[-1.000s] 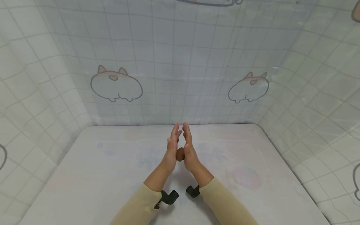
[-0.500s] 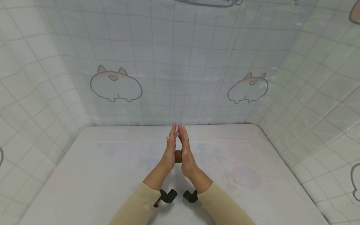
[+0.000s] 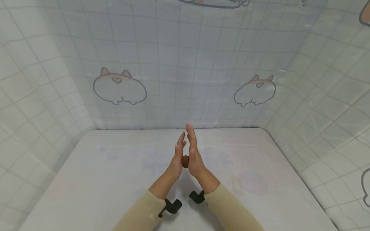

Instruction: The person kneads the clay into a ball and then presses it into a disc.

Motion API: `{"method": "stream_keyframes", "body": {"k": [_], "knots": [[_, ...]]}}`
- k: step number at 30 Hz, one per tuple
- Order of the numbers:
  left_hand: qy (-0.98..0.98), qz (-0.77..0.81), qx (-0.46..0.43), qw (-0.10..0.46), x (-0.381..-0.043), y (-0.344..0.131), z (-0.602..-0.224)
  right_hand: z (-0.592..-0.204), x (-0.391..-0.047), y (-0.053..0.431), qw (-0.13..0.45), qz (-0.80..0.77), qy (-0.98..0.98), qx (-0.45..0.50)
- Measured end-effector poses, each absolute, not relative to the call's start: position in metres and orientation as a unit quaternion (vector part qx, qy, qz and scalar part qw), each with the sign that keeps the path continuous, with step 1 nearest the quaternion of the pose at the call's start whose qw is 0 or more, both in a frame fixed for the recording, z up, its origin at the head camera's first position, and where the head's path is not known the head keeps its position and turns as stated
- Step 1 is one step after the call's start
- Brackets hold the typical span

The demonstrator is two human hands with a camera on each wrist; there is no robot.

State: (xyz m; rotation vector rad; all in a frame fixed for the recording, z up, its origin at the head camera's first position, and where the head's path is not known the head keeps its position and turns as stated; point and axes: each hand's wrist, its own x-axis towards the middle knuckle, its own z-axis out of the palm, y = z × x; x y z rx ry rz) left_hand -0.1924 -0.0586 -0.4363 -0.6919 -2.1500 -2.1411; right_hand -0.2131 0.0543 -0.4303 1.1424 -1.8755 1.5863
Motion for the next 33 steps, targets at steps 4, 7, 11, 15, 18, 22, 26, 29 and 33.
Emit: {"method": "stream_keyframes", "body": {"k": [4, 7, 11, 15, 18, 22, 26, 29, 33], "knots": [[-0.689, -0.685, -0.237, 0.018, -0.189, -0.057, -0.437, -0.431, -0.220, 0.059, 0.184, 0.589, -0.684, 0.389], [-0.687, -0.682, -0.250, 0.027, -0.187, -0.056, -0.436, -0.432, -0.225, 0.061, 0.164, 0.600, -0.690, 0.369], [-0.682, -0.685, -0.255, 0.038, -0.186, -0.055, -0.437, -0.435, -0.228, 0.062, 0.137, 0.610, -0.694, 0.356], [-0.673, -0.692, -0.257, 0.051, -0.187, -0.055, -0.438, -0.439, -0.230, 0.062, 0.109, 0.616, -0.700, 0.345], [-0.665, -0.697, -0.260, 0.066, -0.189, -0.056, -0.438, -0.441, -0.231, 0.062, 0.079, 0.626, -0.700, 0.334], [-0.655, -0.703, -0.264, 0.083, -0.190, -0.058, -0.434, -0.445, -0.230, 0.060, 0.063, 0.630, -0.697, 0.337], [-0.661, -0.698, -0.258, 0.097, -0.192, -0.061, -0.431, -0.449, -0.226, 0.056, 0.079, 0.614, -0.700, 0.357], [-0.676, -0.687, -0.243, 0.110, -0.195, -0.062, -0.430, -0.451, -0.221, 0.052, 0.095, 0.602, -0.694, 0.382], [-0.680, -0.685, -0.233, 0.118, -0.201, -0.063, -0.429, -0.452, -0.216, 0.048, 0.143, 0.589, -0.671, 0.427]]}}
